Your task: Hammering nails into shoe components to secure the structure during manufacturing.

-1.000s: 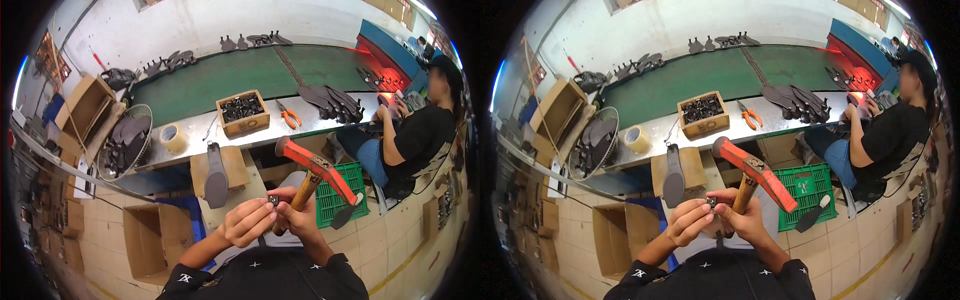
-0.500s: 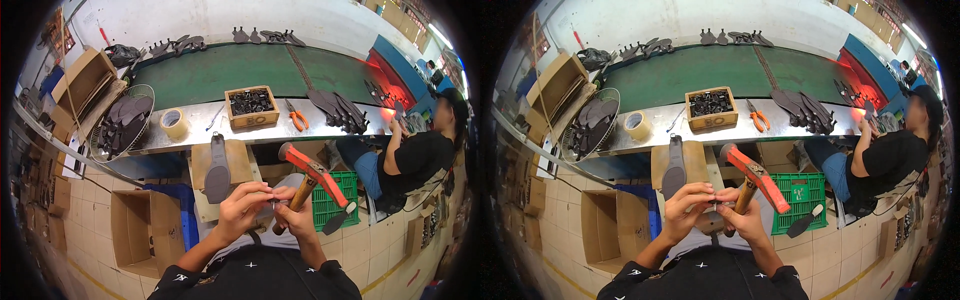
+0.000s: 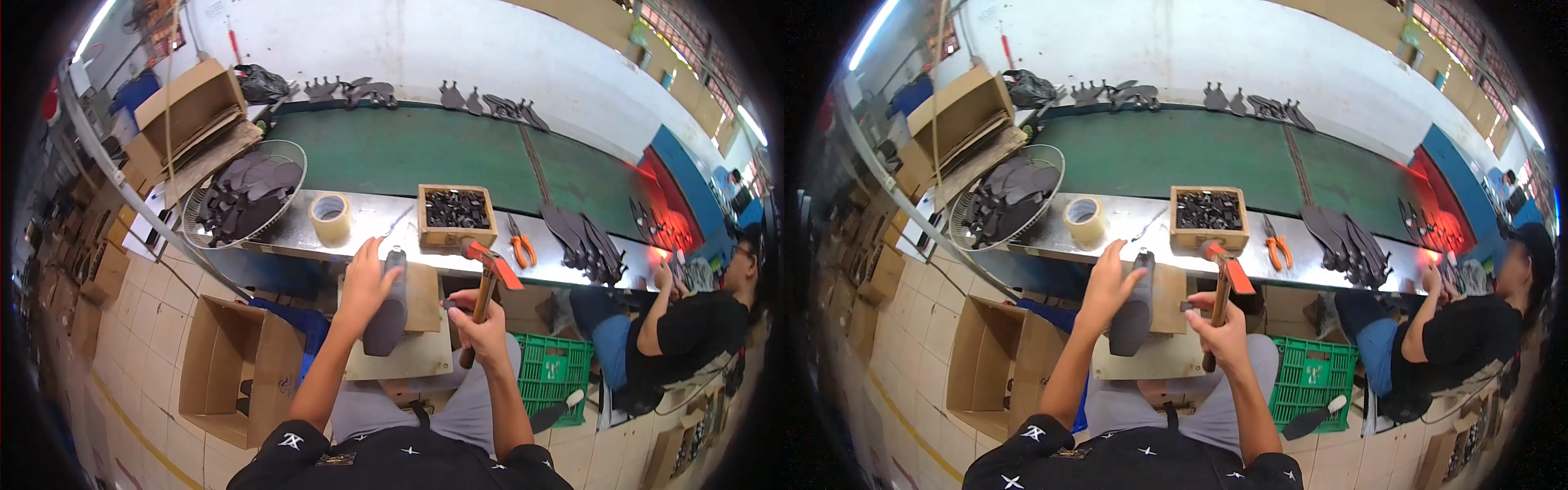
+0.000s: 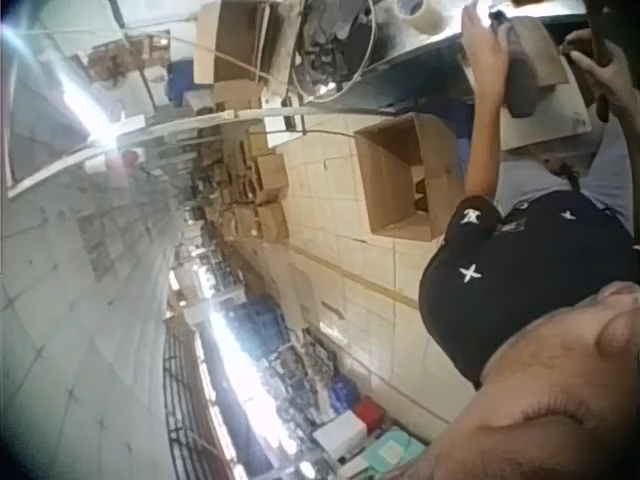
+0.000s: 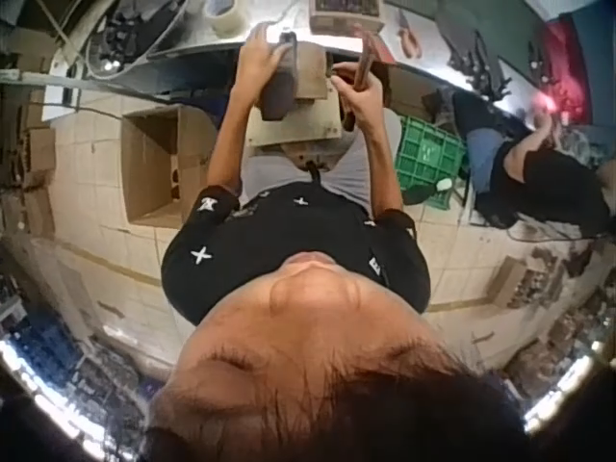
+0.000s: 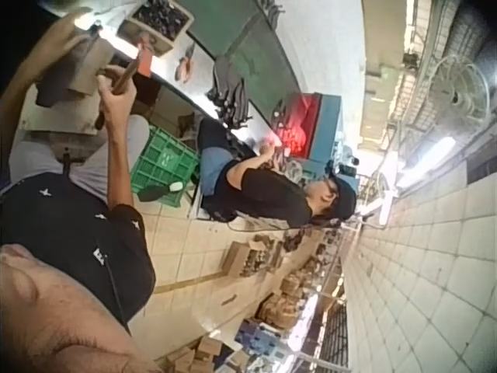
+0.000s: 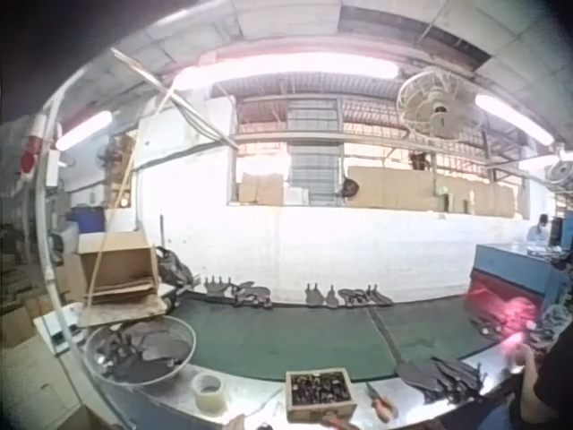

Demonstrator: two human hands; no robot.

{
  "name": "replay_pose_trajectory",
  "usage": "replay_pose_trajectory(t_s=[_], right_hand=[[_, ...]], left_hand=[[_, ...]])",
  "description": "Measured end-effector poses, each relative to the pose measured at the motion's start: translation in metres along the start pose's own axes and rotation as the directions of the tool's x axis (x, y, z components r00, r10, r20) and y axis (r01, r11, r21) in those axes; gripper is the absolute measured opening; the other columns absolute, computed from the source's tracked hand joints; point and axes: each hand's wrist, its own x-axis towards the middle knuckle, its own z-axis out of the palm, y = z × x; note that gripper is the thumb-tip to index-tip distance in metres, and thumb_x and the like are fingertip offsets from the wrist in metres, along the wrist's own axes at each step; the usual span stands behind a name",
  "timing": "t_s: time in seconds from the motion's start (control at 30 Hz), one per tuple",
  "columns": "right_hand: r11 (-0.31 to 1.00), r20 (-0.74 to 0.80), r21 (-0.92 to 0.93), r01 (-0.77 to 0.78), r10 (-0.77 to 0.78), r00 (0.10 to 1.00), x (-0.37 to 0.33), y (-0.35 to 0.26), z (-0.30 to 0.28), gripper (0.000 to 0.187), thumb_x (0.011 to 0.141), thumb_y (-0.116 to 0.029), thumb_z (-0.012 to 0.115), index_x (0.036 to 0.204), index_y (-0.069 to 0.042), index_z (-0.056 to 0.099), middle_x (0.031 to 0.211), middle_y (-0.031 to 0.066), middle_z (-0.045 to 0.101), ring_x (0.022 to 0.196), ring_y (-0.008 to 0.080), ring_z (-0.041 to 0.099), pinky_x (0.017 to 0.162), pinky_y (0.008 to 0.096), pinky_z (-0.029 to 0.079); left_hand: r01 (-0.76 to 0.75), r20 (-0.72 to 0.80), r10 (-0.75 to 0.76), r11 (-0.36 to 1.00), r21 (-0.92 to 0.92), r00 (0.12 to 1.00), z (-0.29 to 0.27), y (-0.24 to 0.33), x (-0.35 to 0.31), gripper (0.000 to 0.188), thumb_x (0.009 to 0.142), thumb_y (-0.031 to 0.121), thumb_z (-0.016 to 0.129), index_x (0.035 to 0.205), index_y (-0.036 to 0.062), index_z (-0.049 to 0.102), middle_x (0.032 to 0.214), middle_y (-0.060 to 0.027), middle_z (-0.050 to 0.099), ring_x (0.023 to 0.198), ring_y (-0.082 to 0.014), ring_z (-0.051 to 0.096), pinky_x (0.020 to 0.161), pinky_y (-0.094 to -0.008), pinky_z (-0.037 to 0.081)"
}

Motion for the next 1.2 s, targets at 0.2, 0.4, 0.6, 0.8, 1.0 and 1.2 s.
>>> replay_pose_trajectory(t_s=[0.2,0.4,0.6,0.8,1.0,1.2], right_hand=[[0.999,0.077,-0.037,0.003,-0.001,0.997,0.056,0.007,0.012,0.031,0.085,-0.015,0.077,0.108,-0.001,0.064,0.078,0.0001,0.062,0.046,0.0026,0.045,0.039,0.0198,0.035],[0.981,0.186,-0.188,0.039,-0.003,0.983,0.089,0.012,0.02,0.02,0.085,-0.017,0.075,0.097,-0.002,0.067,0.074,-0.0017,0.06,0.047,0.0031,0.045,0.041,0.0201,0.034],[0.909,0.381,-0.349,0.228,-0.085,0.921,0.11,0.023,0.035,0.02,0.086,-0.012,0.072,0.1,0.002,0.069,0.095,0.0065,0.071,0.071,0.0099,0.064,0.064,0.0258,0.051],[0.797,0.437,-0.529,0.29,-0.037,0.899,0.097,0.011,0.044,0.024,0.086,-0.007,0.068,0.109,0.002,0.068,0.094,0.0124,0.072,0.084,0.0163,0.069,0.077,0.0311,0.053],[0.707,0.446,-0.557,0.436,-0.188,0.875,0.086,0.008,0.047,0.028,0.087,-0.008,0.069,0.114,0.0,0.066,0.093,0.0161,0.072,0.082,0.0191,0.069,0.076,0.0318,0.053],[0.874,0.2,-0.428,0.232,-0.159,0.967,0.045,-0.004,0.042,0.038,0.096,-0.015,0.063,0.129,0.0,0.052,0.085,0.0139,0.066,0.069,0.0168,0.063,0.064,0.0302,0.05]], left_hand=[[0.079,0.187,-0.003,0.914,-0.399,0.982,0.039,-0.064,0.029,0.038,0.086,0.028,0.072,0.111,-0.0005,0.067,0.105,-0.022,0.07,0.101,-0.0341,0.067,0.092,-0.0375,0.049],[-0.025,0.125,0.075,0.931,-0.365,0.989,0.025,-0.039,-0.005,0.032,0.083,0.025,0.077,0.104,0.0018,0.071,0.093,-0.0131,0.071,0.081,-0.0198,0.066,0.072,-0.0322,0.052],[-0.036,-0.017,0.032,0.942,-0.333,0.999,0.025,-0.03,-0.022,0.027,0.077,0.02,0.079,0.094,0.0011,0.072,0.089,-0.0142,0.071,0.084,-0.0301,0.064,0.076,-0.039,0.05],[-0.027,-0.001,0.028,0.93,-0.367,1.0,0.02,-0.032,-0.027,0.027,0.075,0.017,0.079,0.097,0.0019,0.072,0.083,-0.0136,0.068,0.079,-0.0296,0.062,0.074,-0.0391,0.05],[0.153,0.144,-0.092,0.85,-0.503,0.985,0.006,-0.023,-0.024,0.028,0.078,0.012,0.078,0.1,-0.0018,0.069,0.081,-0.0121,0.068,0.077,-0.0178,0.066,0.072,-0.0316,0.053],[0.093,0.136,-0.027,0.857,-0.507,0.99,0.009,-0.029,-0.019,0.031,0.078,0.016,0.08,0.102,-0.0009,0.073,0.09,-0.0086,0.074,0.08,-0.0115,0.066,0.074,-0.0272,0.052]])
